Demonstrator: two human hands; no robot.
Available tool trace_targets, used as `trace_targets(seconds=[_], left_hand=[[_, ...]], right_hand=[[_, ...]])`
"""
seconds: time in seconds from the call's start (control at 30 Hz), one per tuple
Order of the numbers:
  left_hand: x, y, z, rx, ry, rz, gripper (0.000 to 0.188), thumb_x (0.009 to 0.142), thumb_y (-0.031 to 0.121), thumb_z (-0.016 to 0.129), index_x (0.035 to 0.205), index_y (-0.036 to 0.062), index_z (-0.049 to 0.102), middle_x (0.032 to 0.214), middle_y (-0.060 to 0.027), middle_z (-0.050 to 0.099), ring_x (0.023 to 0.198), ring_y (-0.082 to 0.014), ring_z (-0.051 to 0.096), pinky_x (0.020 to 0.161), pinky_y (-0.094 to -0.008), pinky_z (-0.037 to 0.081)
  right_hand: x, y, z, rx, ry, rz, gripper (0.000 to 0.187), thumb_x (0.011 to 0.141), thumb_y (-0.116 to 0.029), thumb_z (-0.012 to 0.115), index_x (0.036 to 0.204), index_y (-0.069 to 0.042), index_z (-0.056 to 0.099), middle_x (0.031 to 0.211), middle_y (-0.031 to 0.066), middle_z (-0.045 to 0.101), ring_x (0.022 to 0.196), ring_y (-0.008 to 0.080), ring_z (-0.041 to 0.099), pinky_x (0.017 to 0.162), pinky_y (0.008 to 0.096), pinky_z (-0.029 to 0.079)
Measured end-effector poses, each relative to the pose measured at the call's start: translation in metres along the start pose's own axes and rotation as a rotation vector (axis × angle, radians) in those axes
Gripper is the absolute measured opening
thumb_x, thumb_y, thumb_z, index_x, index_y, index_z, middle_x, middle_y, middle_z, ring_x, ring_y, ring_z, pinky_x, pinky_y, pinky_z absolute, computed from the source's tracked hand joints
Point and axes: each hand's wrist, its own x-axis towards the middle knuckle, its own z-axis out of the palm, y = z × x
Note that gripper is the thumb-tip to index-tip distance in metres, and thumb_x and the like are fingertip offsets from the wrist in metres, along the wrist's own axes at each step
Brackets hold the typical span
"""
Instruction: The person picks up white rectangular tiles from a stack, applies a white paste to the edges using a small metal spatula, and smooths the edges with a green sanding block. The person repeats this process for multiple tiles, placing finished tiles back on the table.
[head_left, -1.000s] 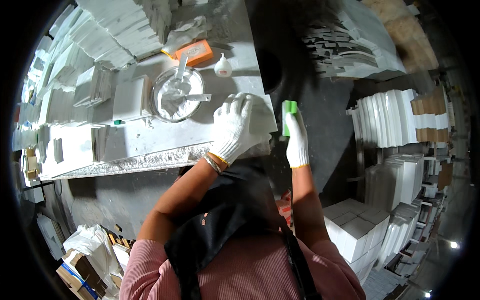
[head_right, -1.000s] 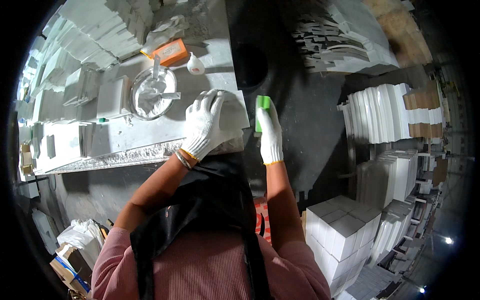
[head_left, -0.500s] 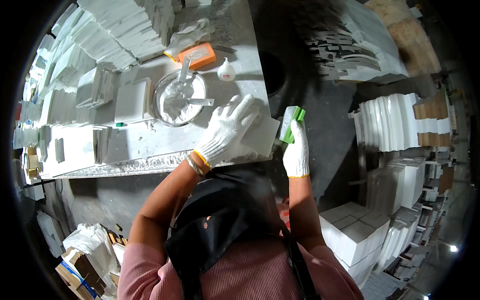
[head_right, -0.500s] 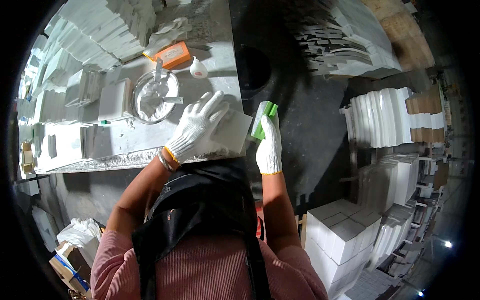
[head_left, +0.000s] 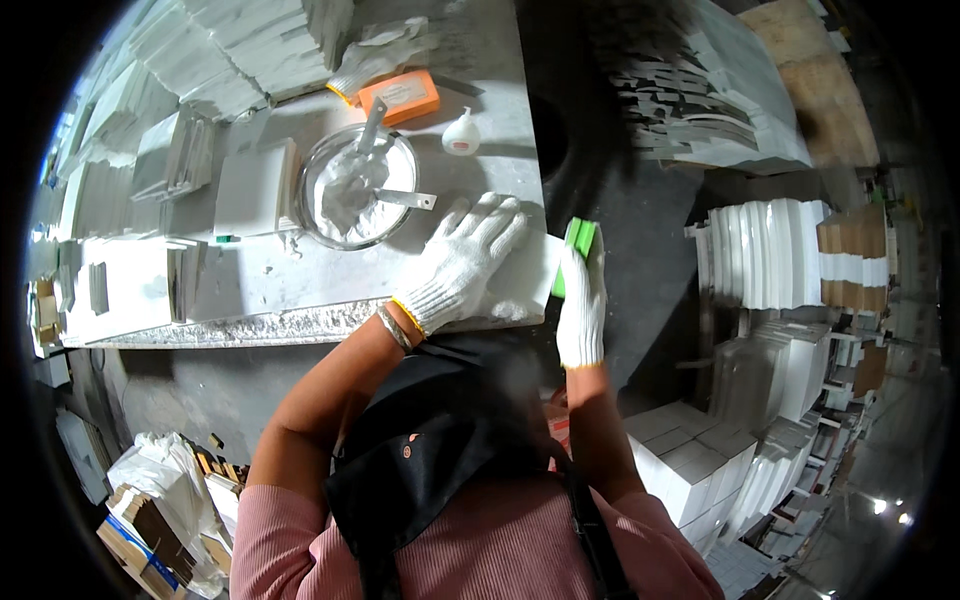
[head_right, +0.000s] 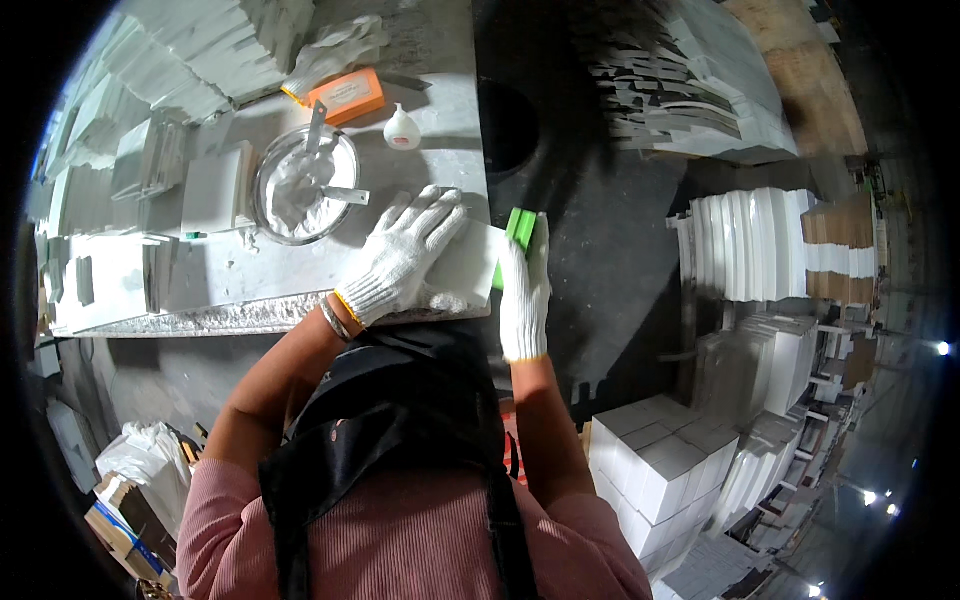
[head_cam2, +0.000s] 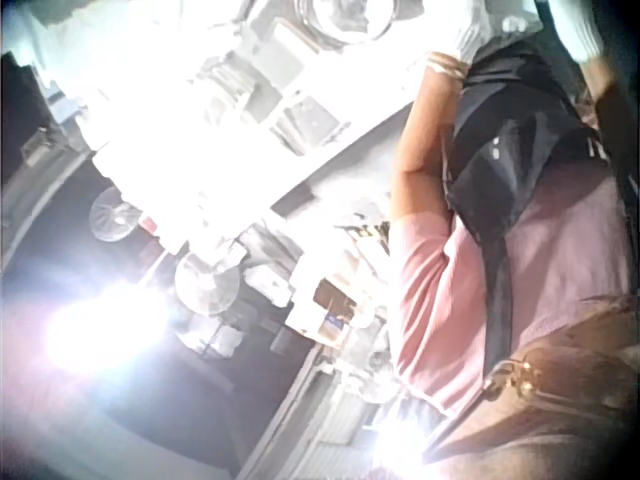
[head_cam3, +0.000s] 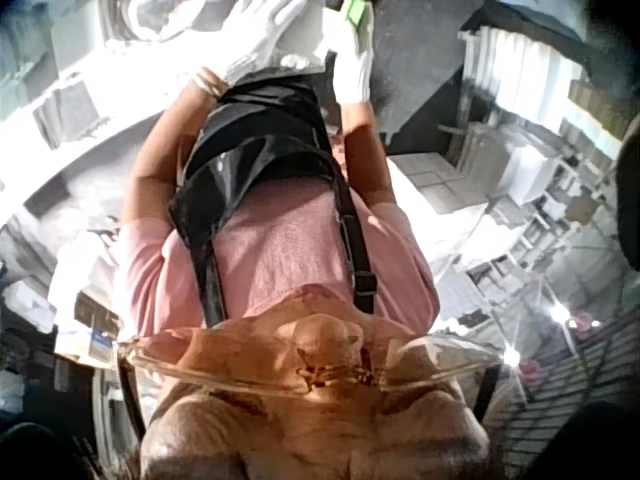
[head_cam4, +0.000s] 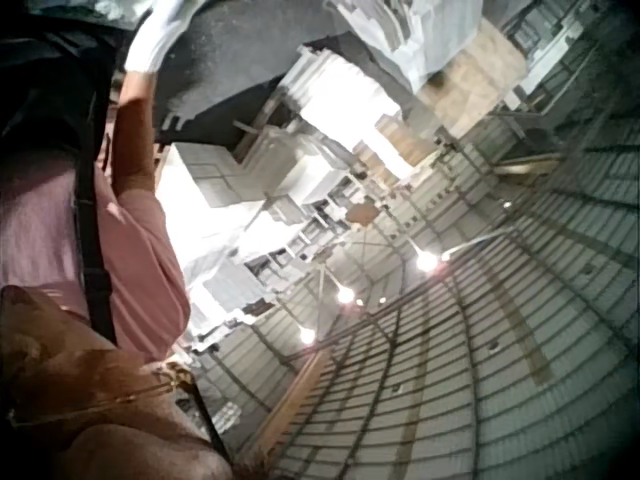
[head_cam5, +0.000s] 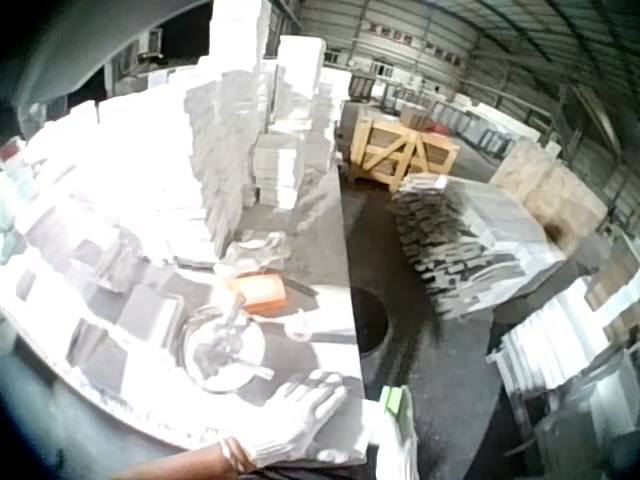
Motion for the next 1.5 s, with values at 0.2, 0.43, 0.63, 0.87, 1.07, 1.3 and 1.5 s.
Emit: trace_targets(seconds=[0.2, 0.43, 0.63, 0.87, 1.07, 1.3, 1.5], left_hand=[[0.000, -0.003, 0.005, 0.041, 0.009, 0.024, 0.081, 0.078, 0.039, 0.071, 0.145, 0.0029, 0.042, 0.153, -0.0165, 0.039, 0.145, -0.0344, 0.031, 0.120, -0.0514, 0.023], [0.000, -0.008, 0.011, 0.094, -0.010, 0.037, 0.079, 0.079, 0.035, 0.070, 0.147, 0.0037, 0.041, 0.155, -0.0160, 0.037, 0.146, -0.0345, 0.030, 0.120, -0.0518, 0.023], [0.000, 0.002, 0.000, -0.006, -0.011, -0.004, 0.075, 0.081, 0.025, 0.067, 0.148, 0.0045, 0.040, 0.154, -0.0152, 0.037, 0.145, -0.0342, 0.031, 0.120, -0.0520, 0.023], [0.000, -0.003, 0.004, 0.037, -0.049, 0.008, 0.076, 0.081, 0.025, 0.068, 0.148, 0.0043, 0.039, 0.156, -0.0152, 0.035, 0.146, -0.0344, 0.030, 0.120, -0.0522, 0.022], [0.003, 0.002, -0.008, -0.006, -0.077, 0.005, 0.107, 0.065, 0.059, 0.079, 0.147, 0.0030, 0.039, 0.156, -0.0175, 0.034, 0.146, -0.0373, 0.028, 0.120, -0.0530, 0.022], [-0.001, 0.011, -0.009, -0.045, 0.021, 0.005, 0.107, 0.061, 0.056, 0.084, 0.144, 0.0029, 0.042, 0.141, -0.0208, 0.045, 0.135, -0.0405, 0.040, 0.113, -0.0530, 0.031], [-0.059, 0.016, -0.022, -0.166, 0.139, -0.055, 0.111, 0.051, 0.038, 0.091, 0.144, 0.0025, 0.042, 0.138, -0.0216, 0.046, 0.131, -0.0432, 0.042, 0.109, -0.0533, 0.035]], right_hand=[[0.007, 0.009, 0.004, -0.115, 0.044, -0.121, 0.073, 0.100, -0.037, 0.058, 0.156, -0.003, 0.025, 0.152, 0.0178, 0.043, 0.130, 0.0213, 0.049, 0.108, 0.0320, 0.038], [-0.012, 0.006, -0.004, -0.093, -0.035, -0.146, 0.072, 0.099, -0.033, 0.060, 0.156, -0.004, 0.026, 0.155, 0.0206, 0.038, 0.138, 0.0246, 0.044, 0.111, 0.0334, 0.036], [0.022, 0.012, -0.002, -0.078, 0.005, -0.047, 0.071, 0.100, -0.037, 0.058, 0.154, -0.001, 0.028, 0.149, 0.0200, 0.045, 0.127, 0.0237, 0.052, 0.105, 0.0322, 0.041], [-0.021, 0.008, 0.000, -0.215, 0.010, -0.207, 0.072, 0.100, -0.036, 0.059, 0.155, -0.003, 0.027, 0.153, 0.0181, 0.041, 0.133, 0.0215, 0.046, 0.109, 0.0326, 0.037], [0.037, 0.022, -0.014, 0.093, -0.069, 0.081, 0.074, 0.098, -0.046, 0.058, 0.154, -0.004, 0.033, 0.146, 0.0101, 0.049, 0.123, 0.0171, 0.052, 0.101, 0.0298, 0.043], [0.050, 0.007, -0.036, 0.261, -0.094, 0.020, 0.067, 0.097, -0.046, 0.060, 0.148, -0.006, 0.043, 0.127, 0.0089, 0.060, 0.094, 0.0138, 0.061, 0.082, 0.0297, 0.051], [0.031, -0.020, 0.002, -0.093, -0.128, -0.140, 0.065, 0.097, -0.041, 0.062, 0.148, -0.004, 0.043, 0.133, 0.0129, 0.058, 0.113, 0.0222, 0.060, 0.099, 0.0350, 0.047]])
